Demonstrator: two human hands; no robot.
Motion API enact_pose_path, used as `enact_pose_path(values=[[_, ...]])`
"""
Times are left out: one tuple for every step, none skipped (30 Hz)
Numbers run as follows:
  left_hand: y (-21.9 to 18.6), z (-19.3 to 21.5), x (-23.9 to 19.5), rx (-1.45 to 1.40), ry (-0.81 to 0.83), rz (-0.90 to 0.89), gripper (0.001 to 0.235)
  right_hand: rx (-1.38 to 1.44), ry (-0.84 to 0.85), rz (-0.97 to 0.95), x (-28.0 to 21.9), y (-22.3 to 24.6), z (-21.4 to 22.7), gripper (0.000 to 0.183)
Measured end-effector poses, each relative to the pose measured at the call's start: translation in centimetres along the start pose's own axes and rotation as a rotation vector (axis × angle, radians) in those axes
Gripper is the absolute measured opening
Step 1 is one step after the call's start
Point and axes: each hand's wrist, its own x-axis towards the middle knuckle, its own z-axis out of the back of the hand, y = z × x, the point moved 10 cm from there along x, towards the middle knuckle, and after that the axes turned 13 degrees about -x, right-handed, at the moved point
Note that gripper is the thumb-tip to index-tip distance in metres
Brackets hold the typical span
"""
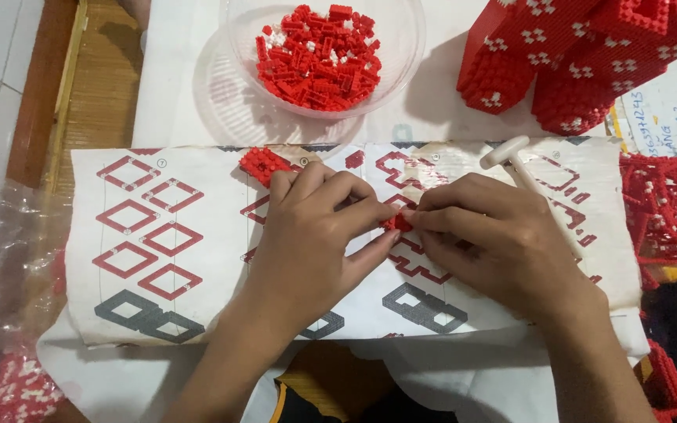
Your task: Assembling a 3D structure using small red interlocking plastic pieces following a printed pattern
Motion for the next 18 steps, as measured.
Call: enact_pose_path(values=[[0.0,0.0,0.0,0.0,0.0,0.001,0.012,0.001,0.0,0.0,-0.1,-0.1,-0.1,0.006],[-0.1,0.1,0.0,0.002,-0.001,-0.001,0.011,-0.03,-0.013,0.005,-0.2,-0.1,-0.1,0.005],[-0.1,0.1,0.1,0.003,-0.003,-0.003,0.011,-0.061,-0.026,0.009,-0.3,-0.1,0.0,0.004],[-0.2,0.1,0.1,0.002,-0.003,-0.003,0.011,-0.062,-0.026,0.008,-0.3,-0.1,-0.1,0.004],[-0.1,0.1,0.1,0.003,0.0,0.001,0.01,-0.07,-0.042,0.015,-0.3,0.0,0.1,0.004],[-0.1,0.1,0.1,0.003,0.002,0.006,0.01,-0.077,-0.059,0.022,-0.4,0.1,0.2,0.006],[-0.1,0.0,0.1,0.003,0.003,0.006,0.01,-0.077,-0.058,0.022,-0.3,0.1,0.2,0.006],[-0.1,0.1,0.0,-0.004,-0.004,0.004,0.01,-0.071,-0.057,0.026,-0.3,0.2,0.3,0.006],[-0.1,0.1,0.0,-0.01,-0.01,0.001,0.011,-0.065,-0.056,0.03,-0.2,0.3,0.3,0.007],[0.0,0.0,0.0,-0.01,-0.009,0.001,0.011,-0.065,-0.056,0.029,-0.2,0.3,0.3,0.007],[0.0,0.0,0.0,-0.007,-0.011,0.0,0.012,-0.07,-0.048,0.039,-0.2,0.3,0.3,0.006],[0.0,0.0,0.0,-0.004,-0.012,-0.002,0.013,-0.075,-0.04,0.048,-0.1,0.4,0.2,0.005],[0.0,0.1,0.0,-0.004,-0.012,-0.001,0.013,-0.074,-0.04,0.048,-0.1,0.5,0.3,0.005],[-0.1,0.1,0.0,0.002,-0.009,-0.002,0.011,-0.086,-0.022,0.064,0.0,0.7,0.3,0.005],[-0.1,0.1,0.1,0.008,-0.008,-0.004,0.01,-0.1,-0.004,0.079,0.0,0.9,0.3,0.006],[0.0,0.0,0.1,0.008,-0.008,-0.004,0.01,-0.1,-0.004,0.079,0.2,0.9,0.3,0.006],[0.1,-0.1,0.0,-0.001,-0.005,0.003,0.011,-0.124,0.026,0.087,0.2,1.1,0.0,0.005],[0.2,-0.1,0.0,-0.01,-0.003,0.011,0.012,-0.148,0.055,0.094,0.2,1.3,-0.2,0.004]])
